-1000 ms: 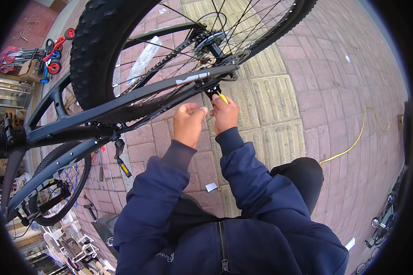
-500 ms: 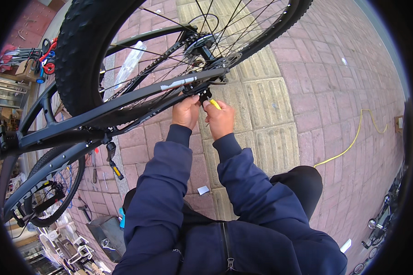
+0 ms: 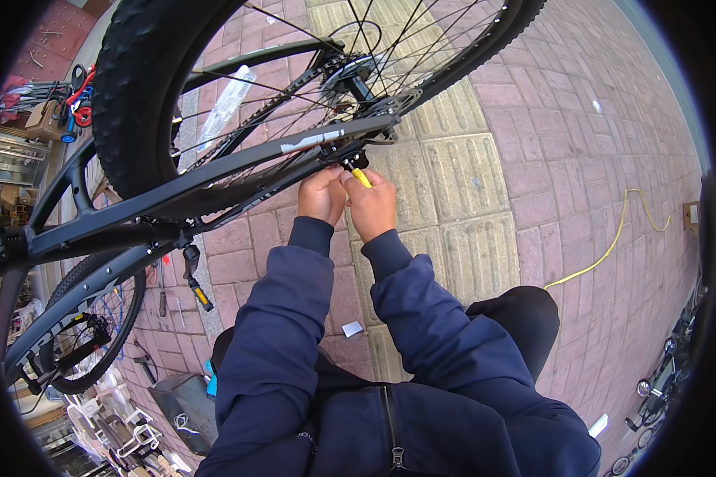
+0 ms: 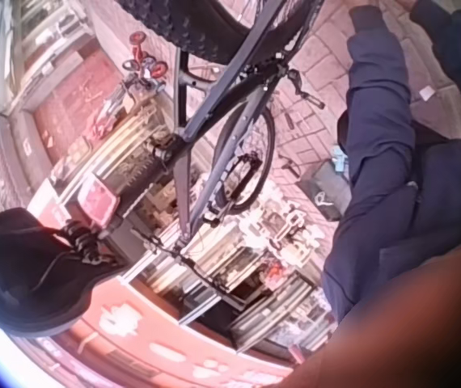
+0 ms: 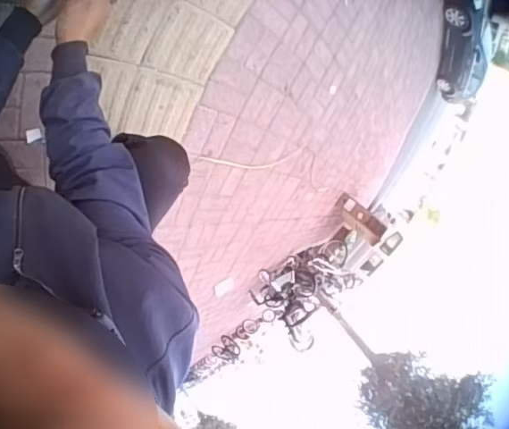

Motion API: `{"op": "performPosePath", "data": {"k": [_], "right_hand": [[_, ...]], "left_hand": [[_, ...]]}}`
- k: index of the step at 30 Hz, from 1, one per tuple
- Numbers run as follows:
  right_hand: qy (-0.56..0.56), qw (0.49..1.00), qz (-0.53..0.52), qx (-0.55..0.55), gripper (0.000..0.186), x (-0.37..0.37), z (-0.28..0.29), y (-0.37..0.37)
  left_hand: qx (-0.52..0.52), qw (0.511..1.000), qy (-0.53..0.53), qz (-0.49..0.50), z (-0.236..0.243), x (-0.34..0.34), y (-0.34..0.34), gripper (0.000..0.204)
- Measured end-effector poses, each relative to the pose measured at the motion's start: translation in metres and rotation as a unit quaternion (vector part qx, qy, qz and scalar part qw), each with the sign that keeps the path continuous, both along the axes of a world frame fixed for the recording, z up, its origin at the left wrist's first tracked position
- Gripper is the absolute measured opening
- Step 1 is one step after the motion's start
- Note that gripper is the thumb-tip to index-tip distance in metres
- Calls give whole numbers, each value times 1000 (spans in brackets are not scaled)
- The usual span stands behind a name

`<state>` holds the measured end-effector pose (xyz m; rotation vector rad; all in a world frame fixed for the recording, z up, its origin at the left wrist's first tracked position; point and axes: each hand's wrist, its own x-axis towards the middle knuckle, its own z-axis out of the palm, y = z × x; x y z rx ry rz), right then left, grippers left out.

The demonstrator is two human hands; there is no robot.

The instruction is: The person removes the front wheel of a bicycle, then uses a screwdriver to adjust the rear derailleur. The person then moves the bicycle and assembles a chair using a screwdriver.

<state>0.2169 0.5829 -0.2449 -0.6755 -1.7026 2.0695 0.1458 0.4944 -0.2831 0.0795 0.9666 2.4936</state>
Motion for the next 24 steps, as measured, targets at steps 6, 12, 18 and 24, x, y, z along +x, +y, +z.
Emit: {"op": "performPosePath", "data": {"k": [6, 12, 18, 24], "right_hand": [[13, 1000, 9, 18, 23, 2, 1, -2], [20, 999, 11, -26, 23, 0, 4, -6], [7, 1000, -3, 0, 29, 0, 3, -10], [36, 993, -3, -109, 27, -5, 2, -19]], "left_hand": [[11, 999, -11, -34, 14, 4, -3, 38], [-24, 1000, -2, 6, 25, 9, 2, 37], [-64, 998, 9, 26, 24, 7, 3, 35], [-77, 996, -33, -19, 33, 12, -10, 29]]}}
